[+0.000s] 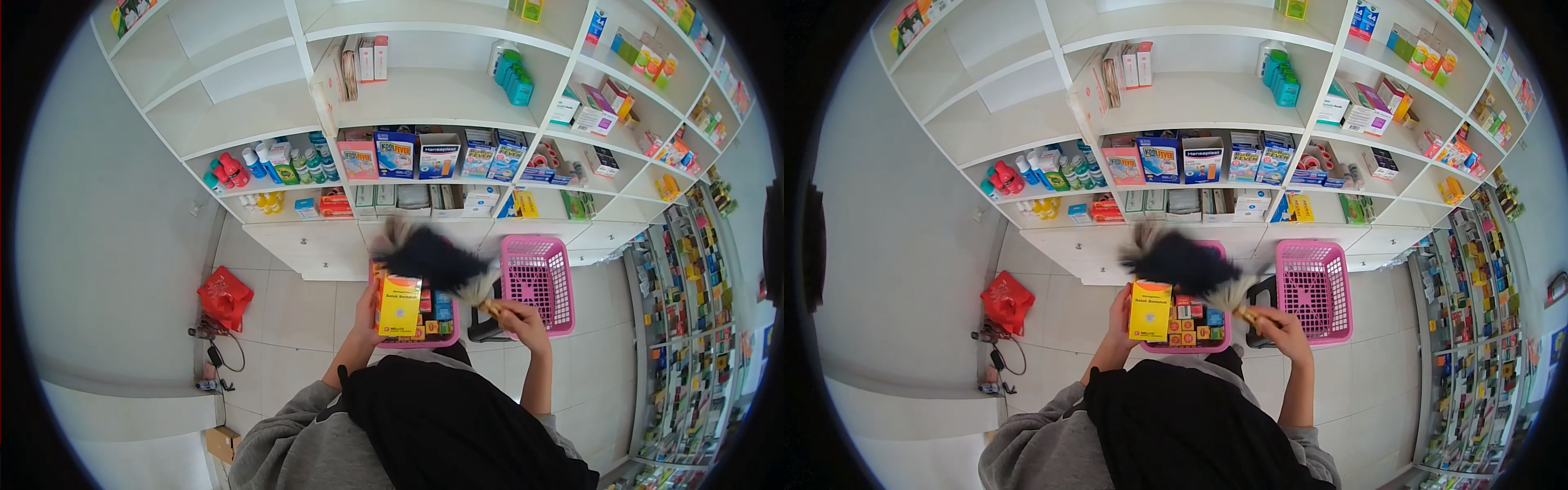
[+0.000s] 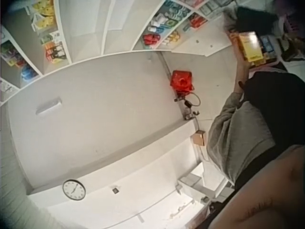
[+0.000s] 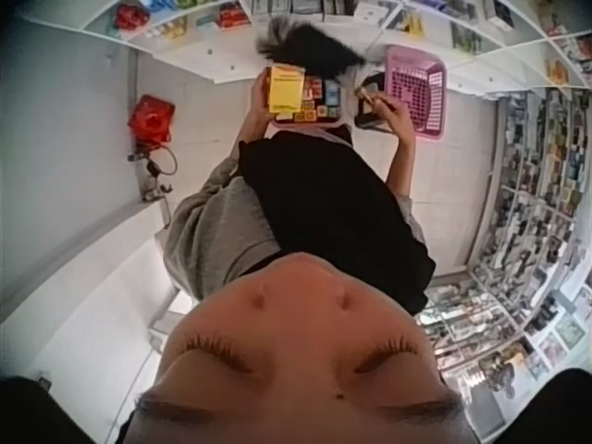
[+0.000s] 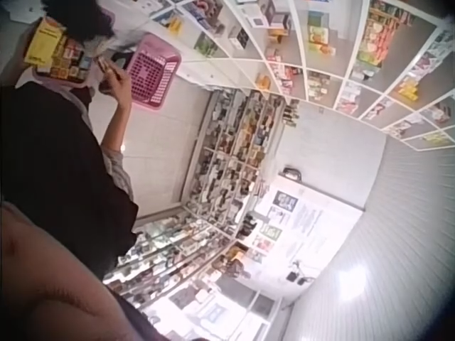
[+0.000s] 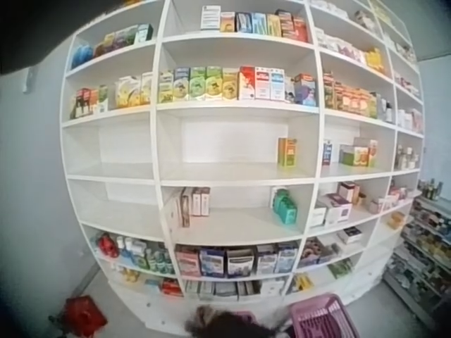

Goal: Dusting various medicine boxes in a pharmacy and returning them to the shelves.

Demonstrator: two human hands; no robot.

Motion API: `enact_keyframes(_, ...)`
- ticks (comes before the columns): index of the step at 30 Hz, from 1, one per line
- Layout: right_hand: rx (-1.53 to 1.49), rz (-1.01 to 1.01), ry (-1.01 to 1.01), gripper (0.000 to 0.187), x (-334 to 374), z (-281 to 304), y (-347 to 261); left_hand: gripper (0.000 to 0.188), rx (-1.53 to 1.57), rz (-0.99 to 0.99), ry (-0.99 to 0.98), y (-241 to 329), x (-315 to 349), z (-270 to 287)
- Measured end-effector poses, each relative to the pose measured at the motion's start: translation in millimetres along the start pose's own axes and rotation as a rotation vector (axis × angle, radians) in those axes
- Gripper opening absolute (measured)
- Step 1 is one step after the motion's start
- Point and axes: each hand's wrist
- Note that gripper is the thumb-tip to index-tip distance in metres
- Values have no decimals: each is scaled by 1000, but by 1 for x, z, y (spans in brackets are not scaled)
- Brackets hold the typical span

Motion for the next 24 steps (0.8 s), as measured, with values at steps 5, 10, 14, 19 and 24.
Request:
enact_keyframes(5, -6, 44, 34, 25, 0, -2, 0, 53, -127, -47, -18, -8, 3, -8)
enact_keyframes(10, -16, 11, 4, 25, 2, 1, -1, 50, -411, -89, 106, -13, 6, -25)
enact_keyframes(14, 131, 44, -150, 24, 10, 5, -13, 54, -180, 20, 3, -14, 2, -31)
enact_keyframes(19, 139, 19, -86, 23, 17, 15, -33, 56, -466, -46, 188, -23, 4, -40)
enact_keyframes(24, 97, 0, 18, 23, 21, 18, -31, 62, -531, -53, 244, -28, 6, -49)
Point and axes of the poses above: each hand's wrist, its own x-axis away from the middle knuckle, its own z-axis out of the back of the hand, y = z × x, and after that the axes turned 5 degrees about -z, right-handed
